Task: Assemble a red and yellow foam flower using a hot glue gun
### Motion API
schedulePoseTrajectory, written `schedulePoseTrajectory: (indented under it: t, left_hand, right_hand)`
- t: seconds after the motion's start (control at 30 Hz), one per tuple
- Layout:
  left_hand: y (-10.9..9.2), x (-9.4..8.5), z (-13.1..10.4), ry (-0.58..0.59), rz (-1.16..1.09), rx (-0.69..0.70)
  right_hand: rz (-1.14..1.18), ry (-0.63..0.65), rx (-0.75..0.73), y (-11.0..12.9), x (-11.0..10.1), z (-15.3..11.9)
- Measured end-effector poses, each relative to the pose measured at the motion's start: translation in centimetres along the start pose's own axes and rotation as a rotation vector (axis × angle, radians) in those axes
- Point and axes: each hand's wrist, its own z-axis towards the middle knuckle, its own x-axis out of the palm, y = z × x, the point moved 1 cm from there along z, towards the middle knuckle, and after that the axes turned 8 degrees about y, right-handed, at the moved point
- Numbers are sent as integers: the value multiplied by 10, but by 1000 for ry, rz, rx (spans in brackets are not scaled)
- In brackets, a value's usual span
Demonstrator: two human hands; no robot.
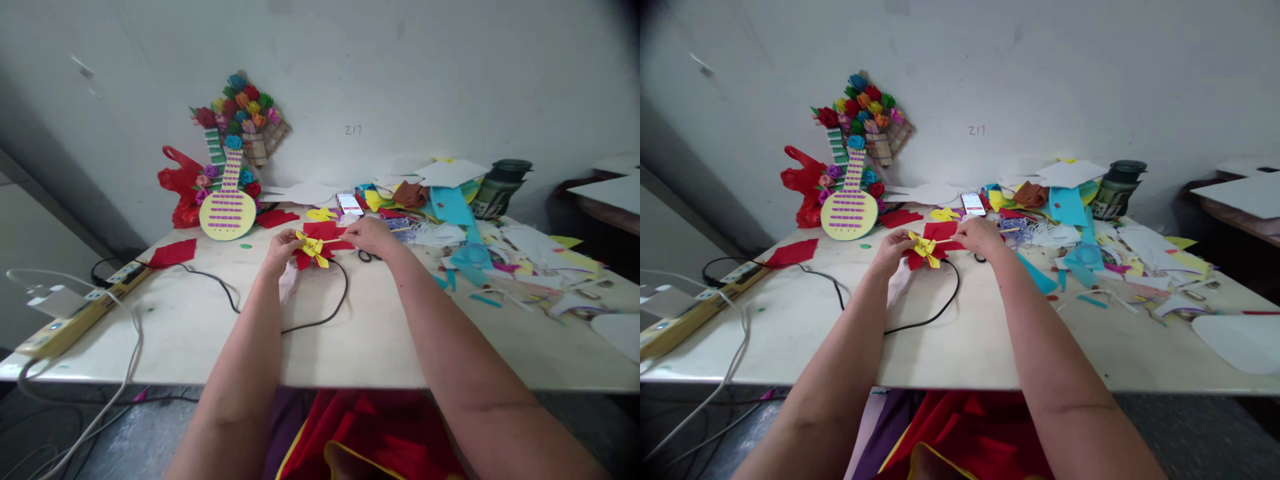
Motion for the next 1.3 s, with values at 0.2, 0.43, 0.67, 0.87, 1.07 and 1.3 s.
schedulePoseTrajectory:
  t: [0.2,0.43,0.67,0.87,1.07,1.3]
  left_hand:
    - [0,2,0,1,-5,2]
    - [1,3,1,8,-34,0]
    - [4,4,2,41,-32,7]
    - [6,4,3,56,-11,9]
    - [5,5,2,66,1,-18]
    - [3,6,1,47,15,-31]
  right_hand:
    - [7,-24,3,3,6,3]
    - [159,29,-21,2,15,6]
    - [235,140,-60,17,16,4]
    - [239,194,-99,16,21,5]
    - [175,215,-139,15,23,4]
    - [185,182,-186,12,30,9]
